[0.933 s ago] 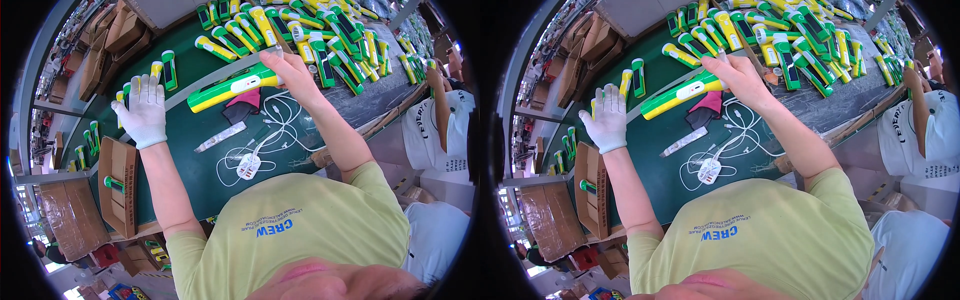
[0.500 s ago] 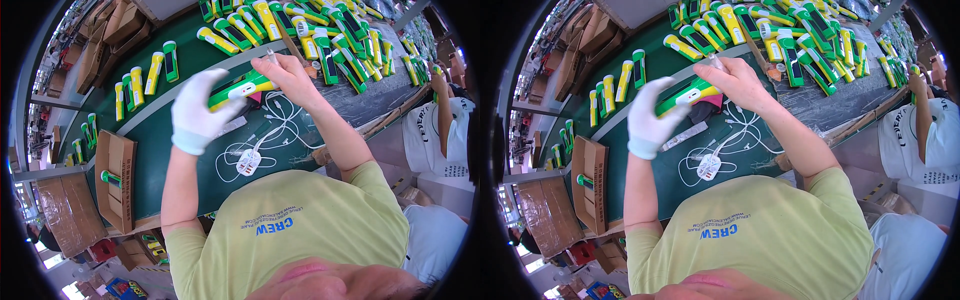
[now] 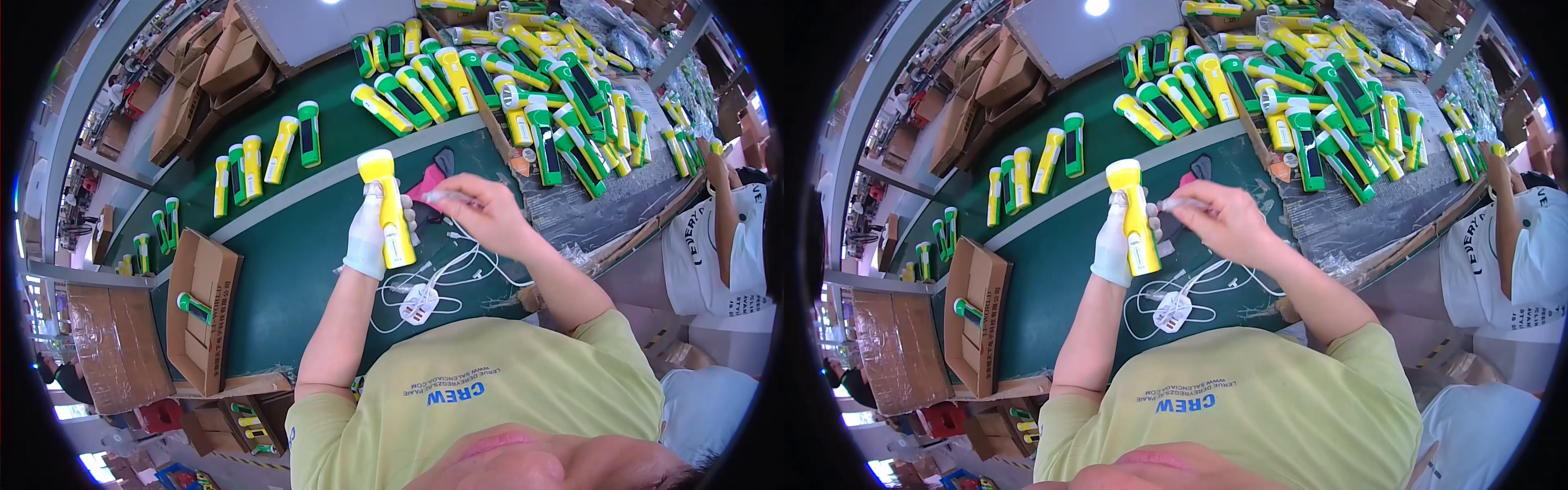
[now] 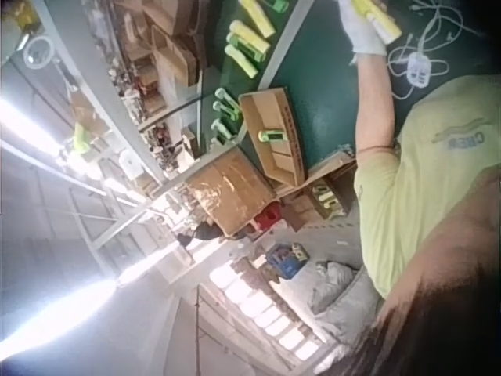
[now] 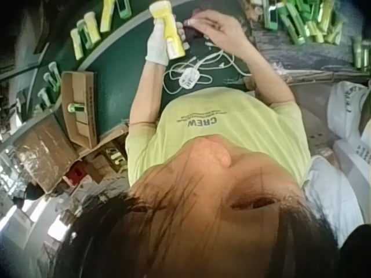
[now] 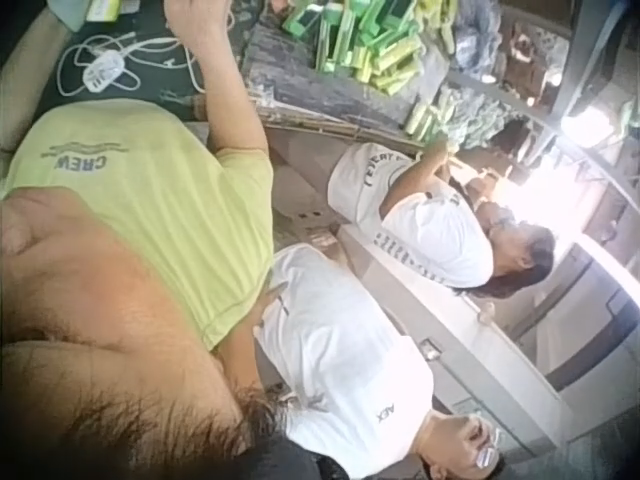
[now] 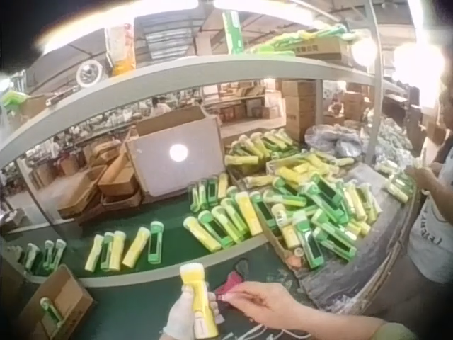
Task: Assembling and testing LED flashlights on a factory production line.
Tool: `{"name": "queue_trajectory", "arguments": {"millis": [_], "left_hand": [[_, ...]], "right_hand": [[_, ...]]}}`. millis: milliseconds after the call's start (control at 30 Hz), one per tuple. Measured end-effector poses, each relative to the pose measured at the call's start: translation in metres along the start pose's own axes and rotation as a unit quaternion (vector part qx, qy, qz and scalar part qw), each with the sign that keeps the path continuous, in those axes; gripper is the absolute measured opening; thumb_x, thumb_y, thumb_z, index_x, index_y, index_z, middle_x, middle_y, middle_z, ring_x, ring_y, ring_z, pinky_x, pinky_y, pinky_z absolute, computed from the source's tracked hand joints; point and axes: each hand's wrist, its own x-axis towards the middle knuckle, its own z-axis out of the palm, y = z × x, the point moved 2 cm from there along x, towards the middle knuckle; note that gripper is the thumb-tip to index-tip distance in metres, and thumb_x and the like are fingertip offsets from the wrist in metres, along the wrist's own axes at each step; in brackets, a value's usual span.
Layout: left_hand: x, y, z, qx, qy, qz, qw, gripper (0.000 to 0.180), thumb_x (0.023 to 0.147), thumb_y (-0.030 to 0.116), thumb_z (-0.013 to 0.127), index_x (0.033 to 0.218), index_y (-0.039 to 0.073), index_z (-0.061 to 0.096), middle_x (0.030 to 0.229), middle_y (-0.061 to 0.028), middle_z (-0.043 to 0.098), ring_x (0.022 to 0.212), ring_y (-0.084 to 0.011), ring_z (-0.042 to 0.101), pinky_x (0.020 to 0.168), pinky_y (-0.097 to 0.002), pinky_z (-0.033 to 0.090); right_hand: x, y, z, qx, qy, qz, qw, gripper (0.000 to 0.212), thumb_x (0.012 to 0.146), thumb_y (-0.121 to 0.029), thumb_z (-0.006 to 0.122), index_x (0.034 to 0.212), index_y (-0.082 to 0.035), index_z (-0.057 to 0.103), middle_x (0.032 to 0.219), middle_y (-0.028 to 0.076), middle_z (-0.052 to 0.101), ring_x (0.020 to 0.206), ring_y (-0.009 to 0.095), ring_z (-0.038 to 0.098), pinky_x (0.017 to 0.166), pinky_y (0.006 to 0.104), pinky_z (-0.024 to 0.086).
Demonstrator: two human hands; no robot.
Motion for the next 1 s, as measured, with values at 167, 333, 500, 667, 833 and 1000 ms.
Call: {"name": "queue_trajectory", "arguments": {"millis": [167, 333, 500, 667, 833, 1000], "left_hand": [[0.002, -0.008, 0.007, 0.012, -0.018, 0.078, 0.997, 0.036, 0.099, 0.040, 0.047, 0.113, 0.007, 0.049, 0.092, -0.0104, 0.062, 0.079, -0.0186, 0.063, 0.070, -0.0312, 0.053], [-0.001, -0.003, 0.018, 0.172, 0.016, 0.172, 0.970, 0.039, 0.097, 0.038, 0.051, 0.116, 0.003, 0.049, 0.091, -0.0086, 0.061, 0.078, -0.0148, 0.060, 0.071, -0.0285, 0.051], [-0.009, 0.002, 0.020, 0.054, -0.072, 0.191, 0.978, 0.038, 0.098, 0.038, 0.046, 0.121, 0.006, 0.045, 0.083, -0.0065, 0.057, 0.070, -0.0136, 0.057, 0.063, -0.0296, 0.051], [-0.005, 0.013, 0.023, -0.025, -0.067, 0.150, 0.986, 0.043, 0.097, 0.041, 0.048, 0.117, 0.004, 0.045, 0.079, -0.0069, 0.058, 0.065, -0.0148, 0.059, 0.059, -0.0289, 0.051], [-0.003, 0.000, 0.023, 0.098, -0.062, 0.171, 0.979, 0.053, 0.098, 0.053, 0.038, 0.121, 0.006, 0.045, 0.086, -0.0057, 0.059, 0.068, -0.0122, 0.058, 0.060, -0.0265, 0.050], [-0.005, -0.008, 0.016, -0.029, -0.170, 0.074, 0.982, 0.061, 0.099, 0.054, 0.032, 0.133, 0.004, 0.044, 0.109, -0.0137, 0.061, 0.098, -0.0243, 0.061, 0.088, -0.0384, 0.050]], "right_hand": [[-0.009, -0.022, 0.030, -0.386, -0.007, -0.277, 0.880, 0.021, 0.075, -0.004, 0.064, 0.095, -0.008, 0.066, 0.072, 0.004, 0.053, 0.061, 0.021, 0.058, 0.052, 0.0316, 0.047], [0.000, -0.018, 0.030, -0.416, -0.064, -0.254, 0.871, 0.021, 0.074, -0.002, 0.064, 0.093, -0.008, 0.067, 0.071, 0.005, 0.053, 0.064, 0.019, 0.058, 0.054, 0.0301, 0.047], [-0.031, -0.002, 0.032, -0.136, -0.265, -0.129, 0.946, 0.013, 0.079, -0.007, 0.065, 0.090, -0.011, 0.071, 0.075, 0.005, 0.063, 0.074, 0.023, 0.065, 0.061, 0.0352, 0.051], [-0.061, 0.011, 0.048, -0.276, -0.263, -0.176, 0.908, 0.016, 0.079, -0.011, 0.068, 0.094, -0.015, 0.070, 0.079, 0.002, 0.064, 0.071, 0.021, 0.064, 0.054, 0.0342, 0.050], [-0.058, 0.015, 0.053, -0.079, -0.212, -0.128, 0.966, 0.020, 0.086, -0.011, 0.065, 0.105, -0.010, 0.071, 0.101, 0.004, 0.070, 0.074, 0.016, 0.064, 0.064, 0.0291, 0.053], [-0.024, 0.024, 0.024, 0.321, -0.076, 0.299, 0.895, 0.019, 0.093, -0.013, 0.061, 0.104, -0.001, 0.069, 0.077, 0.004, 0.065, 0.062, 0.006, 0.055, 0.049, 0.0164, 0.035]]}}
